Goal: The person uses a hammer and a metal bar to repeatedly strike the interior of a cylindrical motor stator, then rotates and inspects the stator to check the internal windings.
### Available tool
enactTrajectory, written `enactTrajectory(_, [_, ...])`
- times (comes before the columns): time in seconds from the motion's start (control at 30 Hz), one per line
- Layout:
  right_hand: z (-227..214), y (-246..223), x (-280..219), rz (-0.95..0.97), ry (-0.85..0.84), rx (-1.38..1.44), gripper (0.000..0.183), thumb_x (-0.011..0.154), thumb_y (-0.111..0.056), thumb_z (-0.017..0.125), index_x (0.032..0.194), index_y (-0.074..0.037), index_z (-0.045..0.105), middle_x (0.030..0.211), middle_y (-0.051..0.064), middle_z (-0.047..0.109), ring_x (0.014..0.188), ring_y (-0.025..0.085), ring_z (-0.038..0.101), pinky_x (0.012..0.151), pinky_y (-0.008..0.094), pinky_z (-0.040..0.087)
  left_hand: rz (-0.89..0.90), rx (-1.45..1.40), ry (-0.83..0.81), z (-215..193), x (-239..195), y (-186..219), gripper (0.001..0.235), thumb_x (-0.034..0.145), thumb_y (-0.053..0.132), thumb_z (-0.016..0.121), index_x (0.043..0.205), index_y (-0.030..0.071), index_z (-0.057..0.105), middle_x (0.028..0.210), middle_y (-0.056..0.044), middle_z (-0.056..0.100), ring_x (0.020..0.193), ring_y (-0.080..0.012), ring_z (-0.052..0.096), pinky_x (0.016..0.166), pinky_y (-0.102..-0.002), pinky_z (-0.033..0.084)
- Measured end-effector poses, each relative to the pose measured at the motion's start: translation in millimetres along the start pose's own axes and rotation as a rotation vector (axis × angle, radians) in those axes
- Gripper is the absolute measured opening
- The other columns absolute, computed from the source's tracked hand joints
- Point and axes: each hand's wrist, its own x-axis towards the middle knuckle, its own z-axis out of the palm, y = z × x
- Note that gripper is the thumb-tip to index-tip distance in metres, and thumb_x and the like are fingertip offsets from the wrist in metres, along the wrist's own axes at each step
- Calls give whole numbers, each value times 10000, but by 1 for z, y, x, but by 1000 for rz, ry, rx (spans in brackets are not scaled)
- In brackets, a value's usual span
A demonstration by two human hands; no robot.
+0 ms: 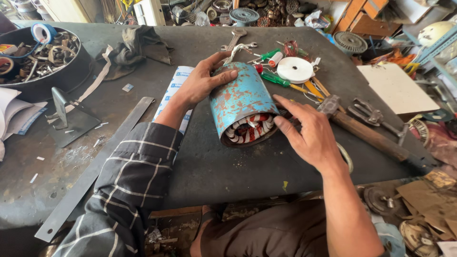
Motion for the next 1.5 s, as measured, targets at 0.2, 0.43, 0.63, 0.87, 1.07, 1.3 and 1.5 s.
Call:
enactTrajectory(0.2, [3,-7,-2,59,24,-22,390,1021,-178,595,1403,-109,634,1162,206,723,1022,388,696,882,426,536,-35,-43,94,9,-1,2,949,753,584,772,1519,122,458,1370,-317,570,1252,-395,637,1012,-474,558])
enactTrajectory(0.43, [-1,-1,-4,-22,32,-17,460,1010,-92,567,1469,-100,563,1231,231,698,1054,398,690,885,446,532,-25,-326,-153,3,-3,-11,888,848,522,778,1570,115,460,1488,-206,596,1380,-294,553,1172,-424,406])
enactTrajectory(0.63, [1,4,-5,-45,41,-64,562,942,-77,585,1500,-78,519,1126,271,698,963,424,685,848,463,522,-70,-381,-98,17,9,-5,1040,737,410,857,1589,102,347,1494,-208,528,1345,-307,555,1163,-415,430])
enactTrajectory(0.87, [11,16,-2,106,139,-59,378,1035,-131,556,1403,-97,637,823,235,694,759,379,719,682,432,526,-113,-304,72,29,11,8,1208,634,414,921,1591,51,281,1522,-273,477,1343,-346,585,1118,-397,493])
enactTrajectory(1.07, [39,-3,-5,283,108,97,350,1038,-229,564,1357,-108,640,884,207,716,675,334,743,636,413,545,-55,149,233,13,19,25,1147,732,511,912,1543,-35,314,1531,-296,441,1355,-335,540,1100,-380,464])
enactTrajectory(1.3, [52,-4,-4,-20,209,-21,348,1070,-206,577,1369,-41,648,886,253,706,846,417,705,744,455,538,-103,473,342,0,11,17,650,841,581,712,1241,69,710,1206,-253,691,1128,-354,679,964,-439,512])
enactTrajectory(1.5, [32,-14,-6,84,80,-50,388,984,-164,631,1355,-51,651,859,264,701,863,444,680,761,489,522,-24,482,434,11,8,12,469,972,510,606,1169,117,767,1057,-179,772,1051,-351,730,937,-436,548])
